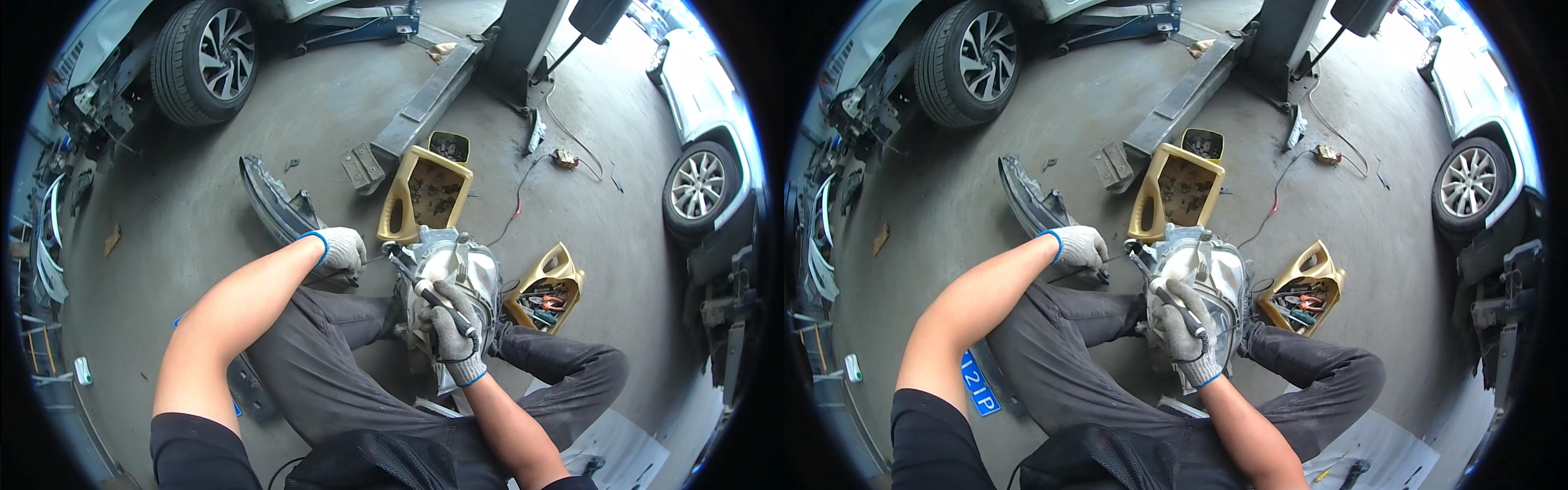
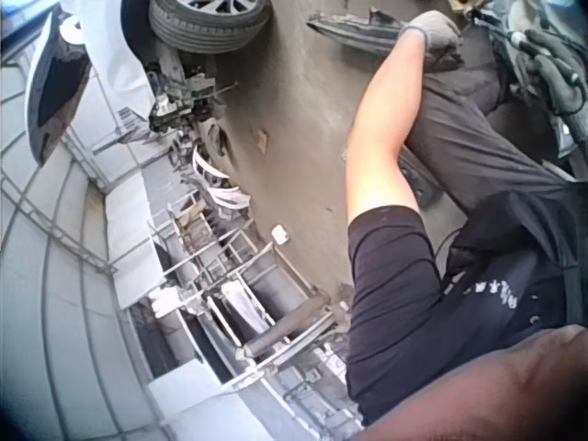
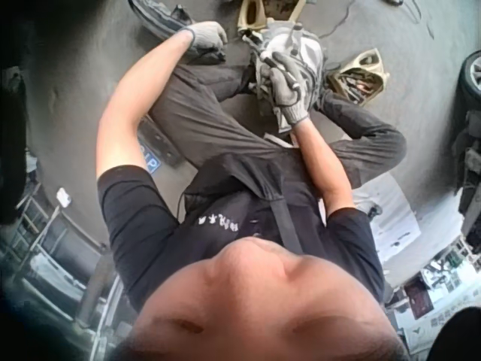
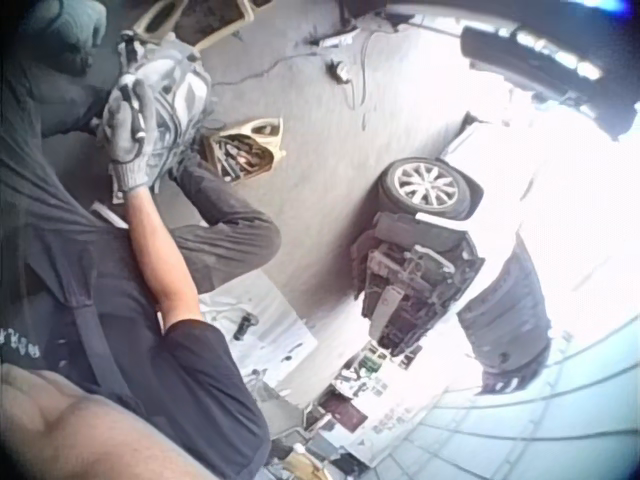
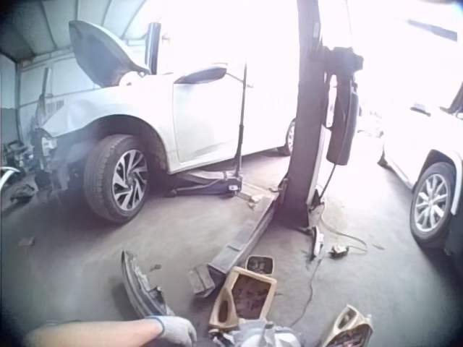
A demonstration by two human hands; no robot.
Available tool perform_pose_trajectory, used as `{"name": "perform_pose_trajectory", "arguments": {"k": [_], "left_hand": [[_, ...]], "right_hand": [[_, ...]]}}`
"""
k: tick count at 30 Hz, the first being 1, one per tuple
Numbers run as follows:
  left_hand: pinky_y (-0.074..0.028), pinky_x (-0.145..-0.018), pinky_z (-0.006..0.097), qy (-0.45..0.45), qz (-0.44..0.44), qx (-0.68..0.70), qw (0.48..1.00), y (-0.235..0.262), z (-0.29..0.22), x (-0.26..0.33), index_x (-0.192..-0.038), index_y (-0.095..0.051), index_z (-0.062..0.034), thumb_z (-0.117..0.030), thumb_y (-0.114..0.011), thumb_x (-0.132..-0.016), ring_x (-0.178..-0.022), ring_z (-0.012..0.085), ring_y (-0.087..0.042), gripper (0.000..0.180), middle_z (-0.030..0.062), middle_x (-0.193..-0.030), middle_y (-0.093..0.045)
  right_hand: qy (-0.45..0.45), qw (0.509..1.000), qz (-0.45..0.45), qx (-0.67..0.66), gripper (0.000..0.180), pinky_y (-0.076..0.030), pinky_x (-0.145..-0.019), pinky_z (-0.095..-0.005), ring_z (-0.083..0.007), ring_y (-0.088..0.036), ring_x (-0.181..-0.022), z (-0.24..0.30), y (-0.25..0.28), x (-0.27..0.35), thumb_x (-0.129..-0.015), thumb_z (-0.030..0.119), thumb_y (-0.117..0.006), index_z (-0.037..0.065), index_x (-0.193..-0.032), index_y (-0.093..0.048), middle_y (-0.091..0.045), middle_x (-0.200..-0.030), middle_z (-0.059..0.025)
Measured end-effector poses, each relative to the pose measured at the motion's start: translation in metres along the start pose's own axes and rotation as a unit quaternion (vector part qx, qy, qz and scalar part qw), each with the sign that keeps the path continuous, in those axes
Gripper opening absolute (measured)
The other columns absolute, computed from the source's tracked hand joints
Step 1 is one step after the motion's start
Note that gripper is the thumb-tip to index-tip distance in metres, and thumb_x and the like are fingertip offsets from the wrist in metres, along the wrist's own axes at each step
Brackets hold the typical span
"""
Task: The person sits on the garage floor and uses a soldering iron to work on the internal components of a car headlight assembly. They repeatedly apply heat to specific areas while holding the unit steady.
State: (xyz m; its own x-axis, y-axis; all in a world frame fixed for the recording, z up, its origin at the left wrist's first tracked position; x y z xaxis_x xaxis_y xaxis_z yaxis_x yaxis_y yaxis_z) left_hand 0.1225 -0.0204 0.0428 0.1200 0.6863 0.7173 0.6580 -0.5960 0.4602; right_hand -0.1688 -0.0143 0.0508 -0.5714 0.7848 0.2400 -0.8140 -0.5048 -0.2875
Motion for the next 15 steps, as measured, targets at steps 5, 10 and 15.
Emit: {"name": "perform_pose_trajectory", "arguments": {"k": [5, 10, 15], "left_hand": [[-0.051, -0.054, 0.03, 0.015, -0.007, 0.075, 0.997, -0.005, 0.007, -0.004, -0.093, -0.072, 0.0043, -0.004, -0.061, -0.078, -0.058, 0.0147, -0.063, 0.02, 0.0082, -0.071, -0.069], [-0.052, -0.059, 0.032, 0.011, -0.003, 0.055, 0.998, -0.006, 0.01, -0.007, -0.094, -0.073, 0.0013, -0.008, -0.064, -0.078, -0.062, 0.0161, -0.065, 0.021, 0.0087, -0.074, -0.071], [-0.053, -0.067, 0.034, 0.011, -0.017, 0.0, 1.0, -0.005, 0.009, -0.011, -0.097, -0.075, -0.0032, -0.013, -0.067, -0.076, -0.069, 0.0186, -0.068, 0.024, 0.01, -0.079, -0.073]], "right_hand": [[-0.016, 0.998, 0.008, -0.067, 0.044, -0.051, -0.068, -0.0223, -0.0104, -0.061, -0.079, 0.008, -0.008, -0.004, -0.094, 0.005, -0.052, -0.002, -0.137, -0.046, -0.067, -0.103, -0.0122], [-0.042, 0.998, -0.001, -0.041, 0.047, -0.053, -0.063, -0.0239, -0.0138, -0.06, -0.08, 0.005, 0.001, -0.012, -0.096, 0.013, -0.054, -0.001, -0.138, -0.04, -0.063, -0.116, -0.0187], [-0.058, 0.996, -0.013, -0.065, 0.05, -0.054, -0.062, -0.0241, -0.0142, -0.061, -0.08, 0.001, 0.004, -0.015, -0.097, 0.016, -0.056, -0.001, -0.141, -0.037, -0.062, -0.114, -0.0186]]}}
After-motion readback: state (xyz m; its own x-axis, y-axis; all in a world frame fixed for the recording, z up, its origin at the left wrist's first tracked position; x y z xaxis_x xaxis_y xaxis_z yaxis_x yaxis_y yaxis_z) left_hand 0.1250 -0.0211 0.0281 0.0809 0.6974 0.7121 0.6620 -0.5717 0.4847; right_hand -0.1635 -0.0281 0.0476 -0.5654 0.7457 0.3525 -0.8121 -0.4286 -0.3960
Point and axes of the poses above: each hand's wrist, its own x-axis away from the middle knuckle, its own y-axis out of the back of the hand, z = x × y, the point moved 2 cm from there along -x, towards the middle knuckle
